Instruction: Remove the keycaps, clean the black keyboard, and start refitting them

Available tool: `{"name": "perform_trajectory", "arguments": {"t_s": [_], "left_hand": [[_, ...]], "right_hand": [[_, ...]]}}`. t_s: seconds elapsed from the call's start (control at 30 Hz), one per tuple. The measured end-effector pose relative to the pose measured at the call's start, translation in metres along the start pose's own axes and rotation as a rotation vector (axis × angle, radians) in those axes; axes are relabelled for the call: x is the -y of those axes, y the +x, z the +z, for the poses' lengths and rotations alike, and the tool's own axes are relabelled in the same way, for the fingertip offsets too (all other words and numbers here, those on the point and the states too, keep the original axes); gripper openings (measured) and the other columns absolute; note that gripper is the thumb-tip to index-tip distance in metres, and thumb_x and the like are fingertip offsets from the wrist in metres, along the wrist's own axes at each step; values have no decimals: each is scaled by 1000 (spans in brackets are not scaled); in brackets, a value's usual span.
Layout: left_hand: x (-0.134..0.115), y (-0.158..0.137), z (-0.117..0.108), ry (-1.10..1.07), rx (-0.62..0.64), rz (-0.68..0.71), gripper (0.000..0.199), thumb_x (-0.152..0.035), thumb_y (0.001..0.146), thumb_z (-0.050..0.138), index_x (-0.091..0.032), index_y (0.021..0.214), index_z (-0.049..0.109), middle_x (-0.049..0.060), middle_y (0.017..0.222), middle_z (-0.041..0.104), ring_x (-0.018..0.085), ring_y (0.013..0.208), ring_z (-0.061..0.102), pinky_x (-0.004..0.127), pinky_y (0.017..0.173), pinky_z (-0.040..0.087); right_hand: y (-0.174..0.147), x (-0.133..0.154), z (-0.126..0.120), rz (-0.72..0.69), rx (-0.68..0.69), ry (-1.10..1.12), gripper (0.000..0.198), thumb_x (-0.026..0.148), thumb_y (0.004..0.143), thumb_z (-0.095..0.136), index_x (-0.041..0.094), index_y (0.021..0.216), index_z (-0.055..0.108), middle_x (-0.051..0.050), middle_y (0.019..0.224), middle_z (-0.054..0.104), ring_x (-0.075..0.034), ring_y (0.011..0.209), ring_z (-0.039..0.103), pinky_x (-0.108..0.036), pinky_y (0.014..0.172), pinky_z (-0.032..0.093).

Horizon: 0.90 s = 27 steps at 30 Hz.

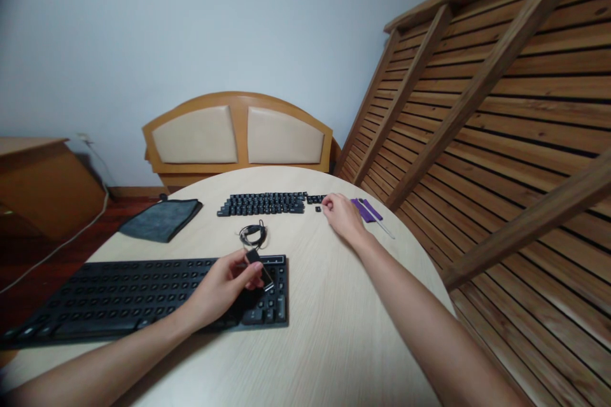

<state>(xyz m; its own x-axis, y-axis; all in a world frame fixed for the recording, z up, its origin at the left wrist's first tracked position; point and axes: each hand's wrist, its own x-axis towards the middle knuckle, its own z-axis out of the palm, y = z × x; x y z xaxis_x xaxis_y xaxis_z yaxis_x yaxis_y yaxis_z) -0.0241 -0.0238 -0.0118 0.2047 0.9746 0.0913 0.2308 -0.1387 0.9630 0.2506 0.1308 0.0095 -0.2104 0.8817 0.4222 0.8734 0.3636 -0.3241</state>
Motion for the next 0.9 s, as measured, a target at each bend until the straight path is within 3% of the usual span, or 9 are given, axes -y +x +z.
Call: {"name": "perform_trajectory", "arguments": {"t_s": [0.13,0.2,0.3,0.37,0.47,0.63,0.9], "left_hand": [[-18,5,-18,-97,-148,61,38,-55,85,63,-18,79,57,2,70,66,18,65,66,28,59,51],[-24,9,-28,-116,-231,82,43,-59,81,67,-17,80,59,1,71,65,18,65,67,27,57,51],[-27,14,-38,-139,-301,71,49,-63,75,71,-16,81,61,1,72,65,18,65,67,27,57,52],[-25,16,-41,-154,-318,57,51,-64,73,72,-15,81,60,1,72,65,18,65,68,26,56,53],[-22,17,-43,-152,-314,61,50,-64,74,72,-15,81,60,1,72,65,18,65,68,25,55,52],[-20,16,-45,-143,-281,81,48,-62,78,70,-15,81,60,1,74,64,17,65,69,24,56,52],[-24,15,-47,-134,-268,100,46,-59,79,71,-15,81,60,1,75,64,17,64,68,24,54,51]], "right_hand": [[-40,78,-11,-276,200,146,8,23,88,64,21,89,71,-2,90,70,-16,86,63,-27,79,46],[-64,112,-15,-471,356,283,12,32,89,67,21,92,71,-3,92,70,-18,90,63,-29,83,47],[-95,144,-16,-623,514,337,26,43,82,75,21,96,71,-3,96,71,-19,93,64,-31,86,47],[-106,151,-14,-654,558,305,21,38,83,75,21,95,72,-3,96,71,-20,93,63,-30,84,47],[-112,149,-14,-620,574,285,9,27,86,72,22,93,71,-3,96,71,-19,94,62,-28,81,47],[-115,128,-28,-523,605,279,7,22,82,73,22,88,70,-1,92,70,-19,93,61,-28,80,47],[-130,64,-70,-305,717,239,8,26,75,79,24,78,72,1,86,70,-19,85,63,-28,77,46]]}}
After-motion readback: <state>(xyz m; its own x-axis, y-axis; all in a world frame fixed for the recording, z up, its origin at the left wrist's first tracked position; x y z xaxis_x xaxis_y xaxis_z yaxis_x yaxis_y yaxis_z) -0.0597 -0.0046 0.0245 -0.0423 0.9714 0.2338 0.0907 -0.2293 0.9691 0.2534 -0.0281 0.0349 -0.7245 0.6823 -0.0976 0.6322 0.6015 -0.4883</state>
